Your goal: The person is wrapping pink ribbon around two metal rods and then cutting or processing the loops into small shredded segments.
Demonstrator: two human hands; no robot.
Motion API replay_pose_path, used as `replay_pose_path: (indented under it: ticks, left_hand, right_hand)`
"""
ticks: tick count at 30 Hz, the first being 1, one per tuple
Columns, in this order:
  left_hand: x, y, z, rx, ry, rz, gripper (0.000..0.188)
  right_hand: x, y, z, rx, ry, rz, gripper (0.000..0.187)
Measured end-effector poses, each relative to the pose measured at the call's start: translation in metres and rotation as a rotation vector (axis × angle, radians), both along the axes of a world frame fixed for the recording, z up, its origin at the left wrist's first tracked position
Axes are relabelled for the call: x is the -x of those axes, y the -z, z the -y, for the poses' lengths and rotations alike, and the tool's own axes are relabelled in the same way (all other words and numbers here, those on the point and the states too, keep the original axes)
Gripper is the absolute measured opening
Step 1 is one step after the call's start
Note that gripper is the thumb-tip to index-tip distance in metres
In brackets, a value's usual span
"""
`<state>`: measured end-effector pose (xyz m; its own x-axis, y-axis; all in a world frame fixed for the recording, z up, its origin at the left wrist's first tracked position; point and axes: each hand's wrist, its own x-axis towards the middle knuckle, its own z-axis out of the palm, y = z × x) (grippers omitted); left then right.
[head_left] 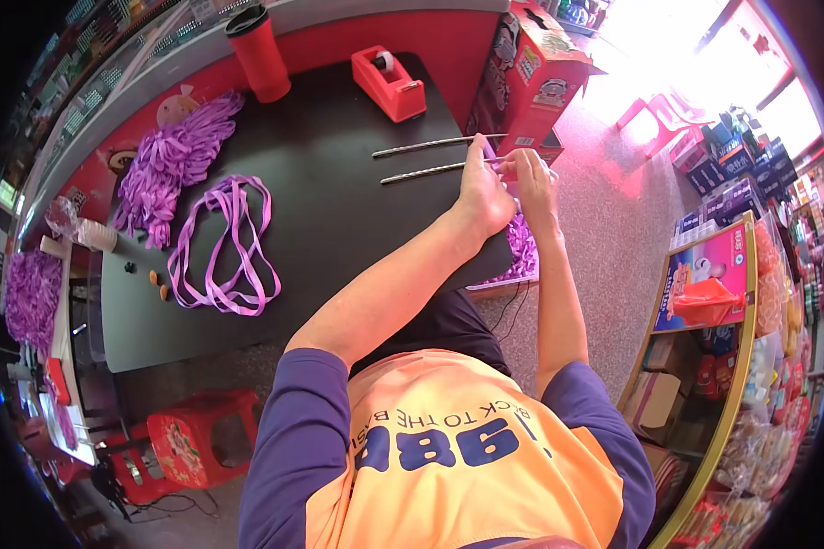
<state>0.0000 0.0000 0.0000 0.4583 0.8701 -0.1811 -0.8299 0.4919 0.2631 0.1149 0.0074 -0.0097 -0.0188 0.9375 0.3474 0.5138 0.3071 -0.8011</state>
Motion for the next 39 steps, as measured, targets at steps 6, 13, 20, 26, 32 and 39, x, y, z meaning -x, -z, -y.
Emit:
replay_pose_path:
  ticks: [6, 13, 20, 26, 32, 39]
  left_hand:
    - [0.003, -0.001, 0.002, -0.099, -0.118, 0.000, 0.083]
    - [-0.003, 0.002, 0.008, -0.108, -0.167, -0.010, 0.082]
    - [-0.003, -0.001, 0.007, -0.089, -0.147, 0.199, 0.043]
    - [0.000, 0.000, 0.007, -0.116, -0.110, 0.197, 0.047]
    - [-0.001, 0.000, 0.007, -0.109, -0.139, 0.135, 0.059]
    - [-0.004, 0.004, 0.004, 0.012, -0.166, -0.008, 0.079]
  right_hand:
    - [0.030, -0.056, -0.007, -0.308, 0.166, 0.543, 0.023]
    - [0.104, -0.083, -0.118, -0.030, -0.323, -0.016, 0.030]
    - [0.141, -0.085, -0.167, 0.644, -0.265, -0.073, 0.020]
    - [0.151, -0.086, -0.168, 0.753, -0.214, -0.134, 0.016]
    - [0.138, -0.089, -0.163, 0.690, -0.254, -0.226, 0.016]
    - [0.116, -0.092, -0.140, 0.739, -0.384, -0.343, 0.018]
